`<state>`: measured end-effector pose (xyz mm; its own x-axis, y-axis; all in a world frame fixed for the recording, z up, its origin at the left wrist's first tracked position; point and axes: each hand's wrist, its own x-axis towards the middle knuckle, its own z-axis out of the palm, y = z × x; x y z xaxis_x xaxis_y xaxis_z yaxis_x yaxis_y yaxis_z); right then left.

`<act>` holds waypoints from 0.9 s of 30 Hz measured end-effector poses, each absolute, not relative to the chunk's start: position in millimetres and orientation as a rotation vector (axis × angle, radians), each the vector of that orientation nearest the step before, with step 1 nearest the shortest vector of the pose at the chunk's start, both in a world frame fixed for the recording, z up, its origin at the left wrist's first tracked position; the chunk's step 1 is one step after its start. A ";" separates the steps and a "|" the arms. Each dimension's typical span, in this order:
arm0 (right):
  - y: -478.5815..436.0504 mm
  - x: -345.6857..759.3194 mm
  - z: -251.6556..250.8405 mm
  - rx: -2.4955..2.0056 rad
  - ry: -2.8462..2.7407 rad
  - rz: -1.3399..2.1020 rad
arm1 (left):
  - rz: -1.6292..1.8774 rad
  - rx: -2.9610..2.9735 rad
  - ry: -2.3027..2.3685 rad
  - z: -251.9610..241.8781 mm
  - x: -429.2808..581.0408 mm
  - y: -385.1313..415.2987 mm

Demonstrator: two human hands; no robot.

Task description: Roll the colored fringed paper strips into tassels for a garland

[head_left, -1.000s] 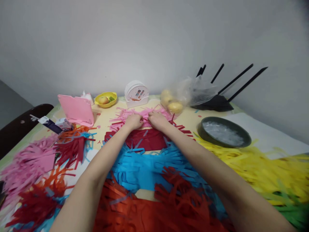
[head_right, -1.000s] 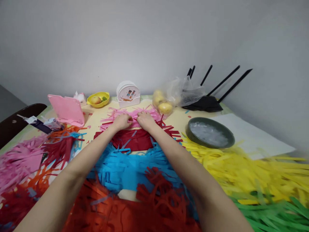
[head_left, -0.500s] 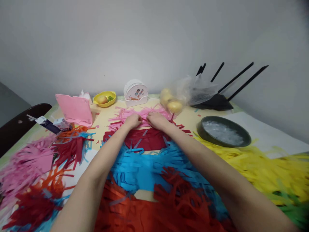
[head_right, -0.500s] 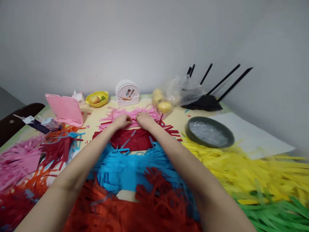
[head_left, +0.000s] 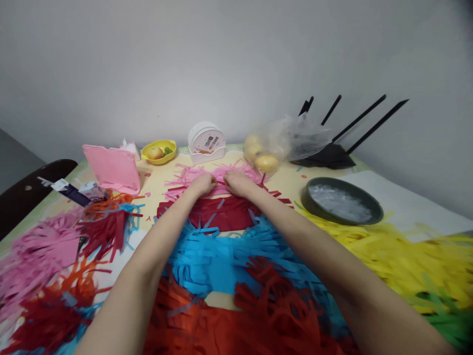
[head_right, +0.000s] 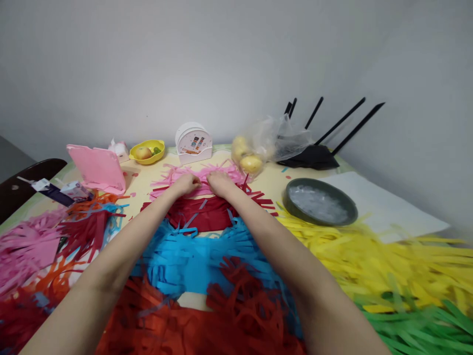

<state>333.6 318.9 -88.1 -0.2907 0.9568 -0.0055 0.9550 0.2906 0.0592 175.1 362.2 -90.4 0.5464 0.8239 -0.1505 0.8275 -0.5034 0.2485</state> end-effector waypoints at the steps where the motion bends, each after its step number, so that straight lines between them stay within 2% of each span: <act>1: 316.9 333.5 -86.0 1.853 2.502 0.062 | 0.009 2.503 1.396 -92.2 175.5 361.5; 6: 291.9 325.1 -79.8 1.862 2.599 0.038 | 0.194 2.540 1.561 -96.3 178.2 355.1; 10: 273.5 308.2 -92.9 1.940 2.507 -0.053 | 0.403 2.595 1.643 -78.9 177.9 346.8; 20: 288.6 292.2 -102.7 2.203 2.315 -0.265 | 0.844 2.785 1.758 34.2 133.5 344.9; 27: 303.1 296.8 -90.2 2.297 2.263 -0.451 | 1.120 2.004 2.056 79.9 68.8 366.6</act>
